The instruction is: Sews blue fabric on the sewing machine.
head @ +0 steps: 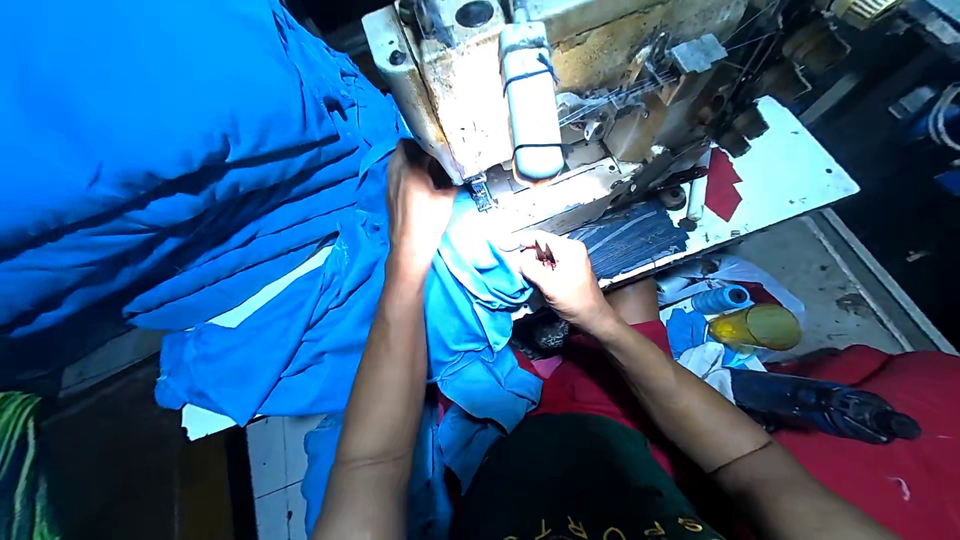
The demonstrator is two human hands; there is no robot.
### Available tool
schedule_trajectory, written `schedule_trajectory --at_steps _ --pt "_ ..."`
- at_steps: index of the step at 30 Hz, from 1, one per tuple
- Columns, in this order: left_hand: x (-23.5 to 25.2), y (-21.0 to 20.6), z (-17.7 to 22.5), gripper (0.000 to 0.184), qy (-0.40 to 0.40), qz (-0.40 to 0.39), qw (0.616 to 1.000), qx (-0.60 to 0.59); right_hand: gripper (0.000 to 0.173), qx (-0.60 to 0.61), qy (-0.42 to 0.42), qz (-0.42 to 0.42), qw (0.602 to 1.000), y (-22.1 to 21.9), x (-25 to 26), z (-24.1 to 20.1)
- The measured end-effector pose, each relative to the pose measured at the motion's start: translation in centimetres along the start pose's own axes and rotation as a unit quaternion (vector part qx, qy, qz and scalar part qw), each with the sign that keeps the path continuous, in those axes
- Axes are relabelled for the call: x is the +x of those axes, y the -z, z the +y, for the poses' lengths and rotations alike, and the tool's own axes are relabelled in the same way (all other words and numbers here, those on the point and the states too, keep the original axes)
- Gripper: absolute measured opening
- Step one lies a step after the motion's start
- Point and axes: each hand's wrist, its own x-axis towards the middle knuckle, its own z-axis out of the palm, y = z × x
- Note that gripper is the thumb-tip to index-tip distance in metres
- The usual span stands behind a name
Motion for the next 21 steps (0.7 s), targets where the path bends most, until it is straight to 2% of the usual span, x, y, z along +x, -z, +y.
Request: schedule_trajectory --at_steps 2,3,4,6,7,9,11,14,16,18,21 --pt "-4.1 1.5 1.7 0.029 -0.02 0.042 0.999 -0.022 0.01 0.008 0.01 -0.017 1.0 0.3 0.0 -0.2" --pt "-6.9 2.2 2.5 0.023 -0.05 0.016 0.997 -0.051 0.007 0.014 0.02 -0.022 0.999 0.4 0.0 -0.2" --pt "-9.4 2.7 2.9 0.022 -0.07 -0.054 0.993 -0.077 0.006 0.015 0.028 -0.026 0.999 0.6 0.1 -0.3" --pt "-13.5 3.2 2.8 0.042 -0.091 -0.201 0.975 -0.015 0.011 -0.005 0.038 -0.044 0.998 1.0 0.2 -0.6" --pt "-15.1 3.4 2.5 0.051 -0.103 -0.235 0.966 0.027 0.015 -0.039 0.046 -0.062 0.996 1.1 0.4 -0.6" --pt "-17.0 4.7 2.6 0.053 -0.113 -0.255 0.958 0.066 0.025 -0.146 0.086 -0.12 0.978 1.3 0.8 0.0" --pt "-17.4 6.6 3.3 0.047 -0.119 -0.226 0.964 0.07 0.035 -0.249 0.154 -0.141 0.946 1.2 0.8 1.0" --pt "-17.0 8.2 4.3 0.04 -0.141 -0.168 0.974 0.05 0.032 -0.299 0.234 -0.129 0.916 1.2 0.0 0.7" --pt "-16.9 7.9 4.7 0.038 -0.152 -0.129 0.98 -0.005 0.024 -0.281 0.282 -0.129 0.908 1.2 -0.6 0.2" --pt "-16.9 6.1 4.6 0.04 -0.156 -0.047 0.986 -0.043 0.02 -0.239 0.305 -0.145 0.91 1.4 -1.1 -0.3" --pt "-16.4 2.0 2.5 0.042 -0.187 0.037 0.982 0.01 0.025 -0.144 0.254 -0.16 0.943 1.9 -2.4 0.1"
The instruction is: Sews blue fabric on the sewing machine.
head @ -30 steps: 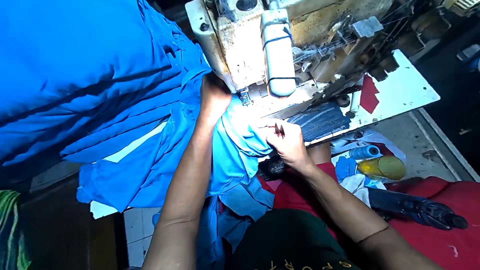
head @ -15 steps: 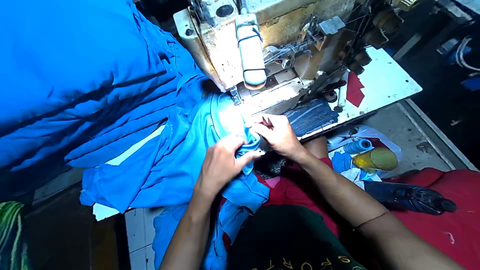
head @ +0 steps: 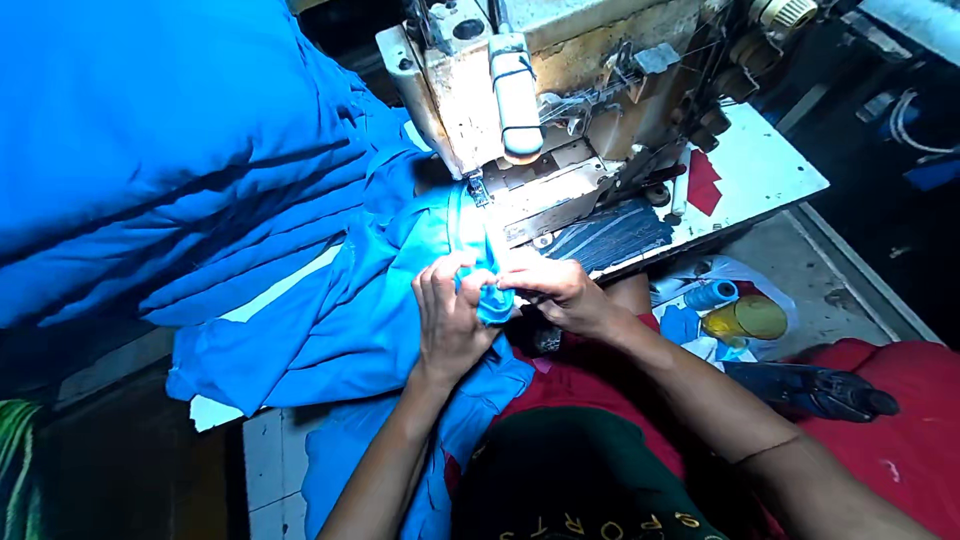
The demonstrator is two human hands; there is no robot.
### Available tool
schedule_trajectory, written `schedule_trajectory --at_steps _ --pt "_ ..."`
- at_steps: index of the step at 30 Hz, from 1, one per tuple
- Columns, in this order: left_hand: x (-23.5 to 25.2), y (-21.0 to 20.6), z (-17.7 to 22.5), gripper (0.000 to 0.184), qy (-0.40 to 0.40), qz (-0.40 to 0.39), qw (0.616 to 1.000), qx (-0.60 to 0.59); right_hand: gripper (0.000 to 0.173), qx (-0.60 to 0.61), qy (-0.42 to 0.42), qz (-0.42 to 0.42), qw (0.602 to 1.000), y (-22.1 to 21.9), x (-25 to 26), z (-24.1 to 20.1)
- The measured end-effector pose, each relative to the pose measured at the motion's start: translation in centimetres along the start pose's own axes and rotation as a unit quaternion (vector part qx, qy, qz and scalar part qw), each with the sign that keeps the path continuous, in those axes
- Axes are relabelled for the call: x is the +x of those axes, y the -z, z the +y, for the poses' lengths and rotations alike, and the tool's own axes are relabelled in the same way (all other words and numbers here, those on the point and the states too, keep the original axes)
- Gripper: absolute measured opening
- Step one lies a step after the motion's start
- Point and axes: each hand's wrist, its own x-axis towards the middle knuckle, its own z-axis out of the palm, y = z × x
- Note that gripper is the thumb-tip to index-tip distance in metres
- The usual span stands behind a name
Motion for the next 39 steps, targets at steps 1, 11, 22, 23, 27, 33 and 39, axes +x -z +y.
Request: schedule_trajectory --at_steps 1,11,22,23,27,33,39 --pt "-0.2 -1.4 -1.1 0.043 -0.018 0.004 0.999 0.03 0.025 0.027 -0.023 0.017 0.999 -0.1 -0.6 -0.1" --pt "2.7 -0.4 -3.1 0.015 -0.039 -0.06 0.99 0.12 0.009 0.074 -0.189 0.129 0.971 -1.4 -1.0 0.0" --pt "7.1 1.3 -4.7 0.024 -0.051 -0.096 0.988 0.109 0.013 0.032 -0.196 0.134 0.971 -1.6 2.8 1.4" --pt "7.5 1.5 -4.6 0.023 -0.06 -0.104 0.989 0.082 0.015 0.021 -0.194 0.139 0.971 -1.7 2.9 1.5" --pt "7.9 3.5 -4.8 0.037 -0.09 -0.203 0.974 0.048 0.016 0.004 -0.161 0.16 0.974 -2.4 4.0 2.8" --pt "7.1 10.1 -8.7 0.044 0.015 -0.226 0.972 0.064 0.017 -0.039 -0.099 0.15 0.983 -2.5 5.0 4.9" --pt "3.7 9.1 -1.8 0.019 -0.045 -0.125 0.963 -0.234 0.021 -0.006 -0.039 -0.064 0.997 1.2 3.6 0.5"
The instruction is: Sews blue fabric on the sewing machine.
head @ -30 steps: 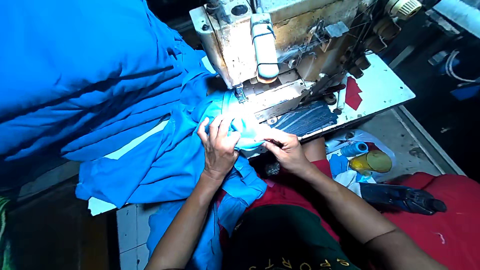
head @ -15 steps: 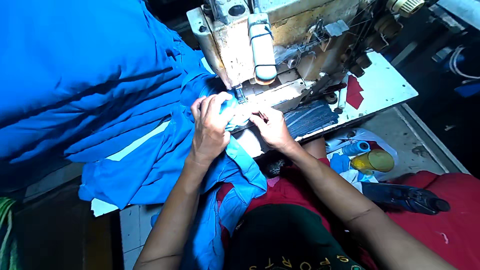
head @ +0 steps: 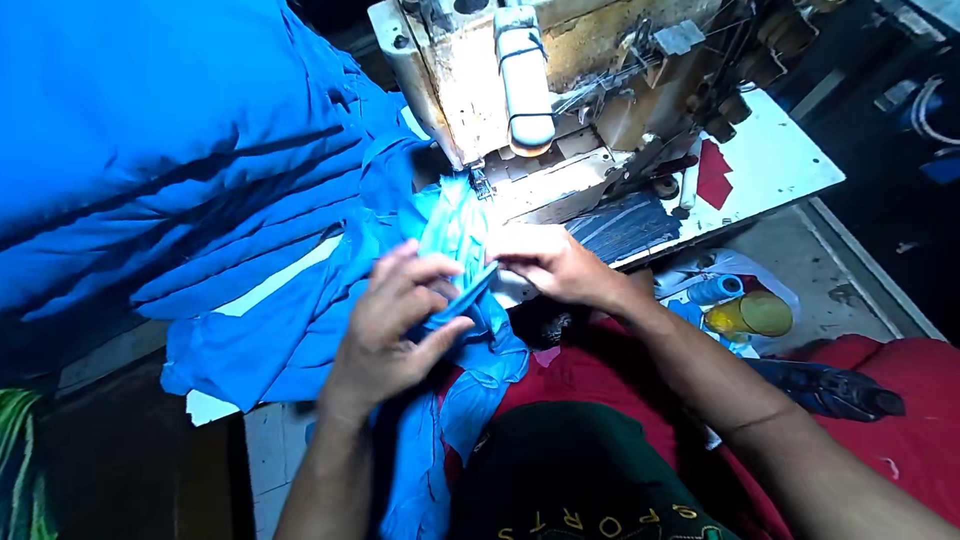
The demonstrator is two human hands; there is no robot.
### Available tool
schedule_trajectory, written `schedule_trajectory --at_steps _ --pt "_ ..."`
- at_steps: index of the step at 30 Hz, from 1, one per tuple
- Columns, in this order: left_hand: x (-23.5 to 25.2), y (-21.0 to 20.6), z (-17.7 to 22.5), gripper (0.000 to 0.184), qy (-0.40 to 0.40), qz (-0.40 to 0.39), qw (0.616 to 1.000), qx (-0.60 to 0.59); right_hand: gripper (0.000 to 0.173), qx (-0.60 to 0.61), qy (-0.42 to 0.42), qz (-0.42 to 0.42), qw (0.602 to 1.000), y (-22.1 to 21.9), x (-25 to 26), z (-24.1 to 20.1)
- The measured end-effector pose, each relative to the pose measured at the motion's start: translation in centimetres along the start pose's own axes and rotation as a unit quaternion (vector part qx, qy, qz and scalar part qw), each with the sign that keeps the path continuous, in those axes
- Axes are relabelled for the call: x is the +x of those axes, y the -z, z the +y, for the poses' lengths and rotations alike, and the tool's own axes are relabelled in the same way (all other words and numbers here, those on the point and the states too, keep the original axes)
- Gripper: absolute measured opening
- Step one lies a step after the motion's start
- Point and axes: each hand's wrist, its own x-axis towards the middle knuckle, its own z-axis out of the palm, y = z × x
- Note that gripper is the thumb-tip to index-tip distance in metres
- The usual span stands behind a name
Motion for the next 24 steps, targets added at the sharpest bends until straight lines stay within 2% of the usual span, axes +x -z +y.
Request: schedule_trajectory --at_steps 3,5,7,9,11,13,14,18,24 --pt "-1.7 -5.0 -0.2 0.02 0.021 0.091 0.996 -0.012 0.018 -0.008 0.009 -0.023 1.0 -0.3 -2.7 -1.4" --pt "-2.4 -8.3 -1.1 0.031 0.037 0.122 0.99 0.064 0.018 -0.036 -0.013 -0.021 0.999 -1.1 -4.6 -1.8" --pt "-2.7 -10.9 -2.3 0.055 0.039 0.113 0.978 0.17 0.018 -0.041 -0.03 -0.007 0.999 -1.8 -6.0 -2.0" --pt "-3.1 -12.0 -3.9 0.058 0.047 0.077 0.964 0.249 0.018 -0.033 -0.043 0.023 0.998 -2.2 -6.7 -2.1" --pt "-3.6 -11.7 -4.8 0.046 0.068 0.057 0.956 0.278 0.017 -0.014 -0.055 0.052 0.997 -2.3 -7.1 -2.4" --pt "-3.9 -10.2 -4.4 0.026 0.087 0.041 0.953 0.288 0.015 0.016 -0.072 0.08 0.994 -2.4 -7.2 -2.6" --pt "-4.0 -9.4 -3.8 0.022 0.09 0.037 0.952 0.292 0.014 0.035 -0.082 0.092 0.992 -2.4 -7.4 -2.8" --pt "-3.8 -7.1 -1.8 0.023 0.091 0.027 0.952 0.292 0.013 0.092 -0.113 0.137 0.98 -2.9 -7.5 -2.6" --pt "-1.0 -6.1 -3.3 0.023 0.076 0.042 0.946 0.312 0.008 0.097 -0.168 0.185 0.963 -3.3 -5.4 -1.1"
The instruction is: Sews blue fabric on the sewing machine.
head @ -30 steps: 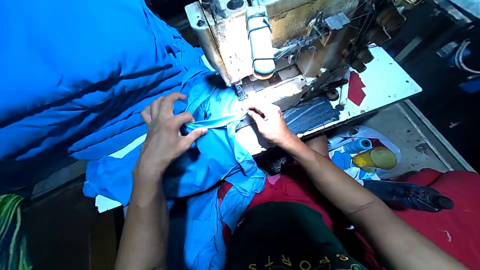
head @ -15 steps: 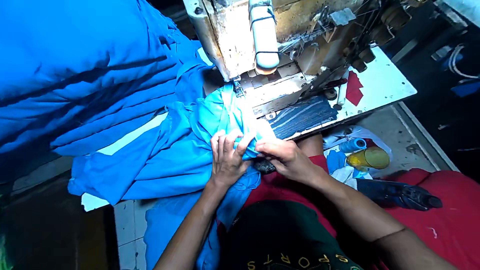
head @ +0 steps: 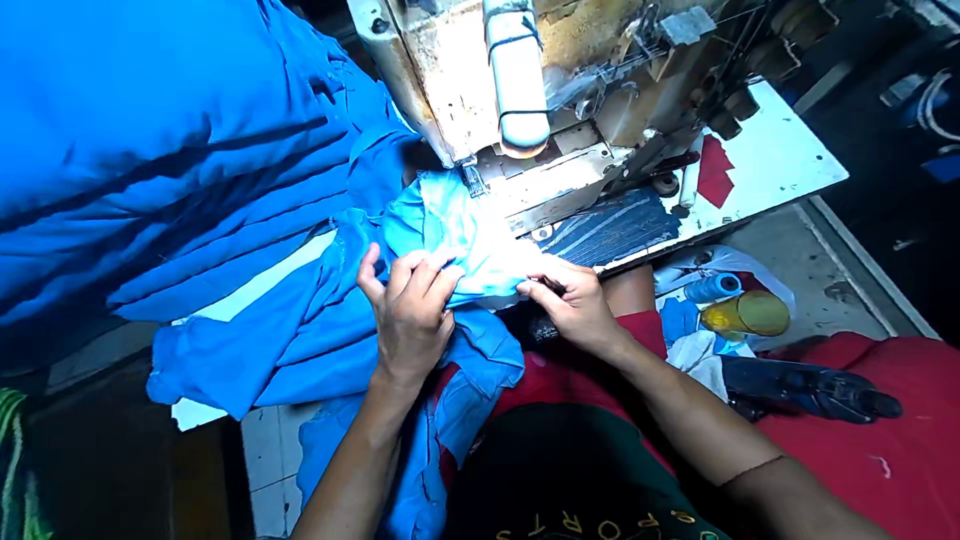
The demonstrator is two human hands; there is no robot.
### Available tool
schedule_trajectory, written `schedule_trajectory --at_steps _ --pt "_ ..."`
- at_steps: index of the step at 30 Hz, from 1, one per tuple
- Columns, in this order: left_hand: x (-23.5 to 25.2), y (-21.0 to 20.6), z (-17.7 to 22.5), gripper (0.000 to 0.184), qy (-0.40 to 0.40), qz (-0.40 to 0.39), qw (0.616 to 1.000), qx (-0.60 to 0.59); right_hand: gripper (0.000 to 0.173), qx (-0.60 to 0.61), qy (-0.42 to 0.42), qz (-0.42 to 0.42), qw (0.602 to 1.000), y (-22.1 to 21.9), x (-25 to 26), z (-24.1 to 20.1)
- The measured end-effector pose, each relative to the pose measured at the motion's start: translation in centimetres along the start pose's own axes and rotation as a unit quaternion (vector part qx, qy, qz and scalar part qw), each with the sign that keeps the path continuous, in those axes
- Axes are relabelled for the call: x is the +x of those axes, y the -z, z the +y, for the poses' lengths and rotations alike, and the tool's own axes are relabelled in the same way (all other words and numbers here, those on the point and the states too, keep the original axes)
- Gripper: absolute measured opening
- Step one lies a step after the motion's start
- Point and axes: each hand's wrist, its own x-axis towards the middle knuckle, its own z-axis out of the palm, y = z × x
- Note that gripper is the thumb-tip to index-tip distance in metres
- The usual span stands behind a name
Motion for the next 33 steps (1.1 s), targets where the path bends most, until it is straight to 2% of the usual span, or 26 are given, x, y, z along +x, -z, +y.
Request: schedule_trajectory --at_steps 7,11,15,18,20,21,25,27,28,30,33 --pt "4.4 -0.1 -2.6 0.024 -0.025 0.01 0.999 0.028 0.008 -0.012 0.042 0.013 0.999 -1.2 4.1 0.9" --pt "6.2 -0.8 -4.8 0.025 -0.034 0.008 0.999 0.033 0.007 -0.032 0.029 0.013 0.999 -1.6 5.1 0.5" --pt "7.1 -0.9 -5.9 0.022 -0.065 0.005 0.997 -0.03 0.013 -0.048 0.033 0.026 0.998 -1.9 5.8 0.5" --pt "6.9 0.6 -4.7 0.026 -0.101 -0.054 0.991 -0.069 0.013 -0.039 0.048 0.037 0.997 -2.2 6.7 1.0" --pt "7.5 1.3 -4.9 0.047 -0.103 -0.103 0.988 -0.049 0.013 -0.036 0.053 0.033 0.997 -2.1 6.7 1.3" --pt "8.1 1.6 -5.7 0.055 -0.097 -0.122 0.987 -0.03 0.013 -0.033 0.06 0.028 0.997 -2.0 6.6 1.4" --pt "9.8 5.1 -11.3 0.066 -0.042 -0.199 0.977 0.056 0.014 -0.06 0.077 0.019 0.995 -1.7 6.8 1.5" --pt "9.7 7.1 -13.6 0.059 -0.042 -0.206 0.977 0.031 0.015 -0.091 0.08 0.014 0.992 -1.6 7.2 1.2" --pt "9.5 8.0 -13.6 0.049 -0.061 -0.192 0.979 -0.014 0.015 -0.108 0.082 0.005 0.991 -1.5 7.3 0.9" --pt "8.9 9.8 -11.1 0.035 -0.102 -0.155 0.973 -0.133 0.016 -0.129 0.089 -0.027 0.987 -0.8 7.5 -0.2" --pt "6.8 10.9 -5.7 0.03 -0.167 -0.114 0.946 -0.253 0.016 -0.088 0.102 -0.137 0.981 0.3 7.5 -2.1"
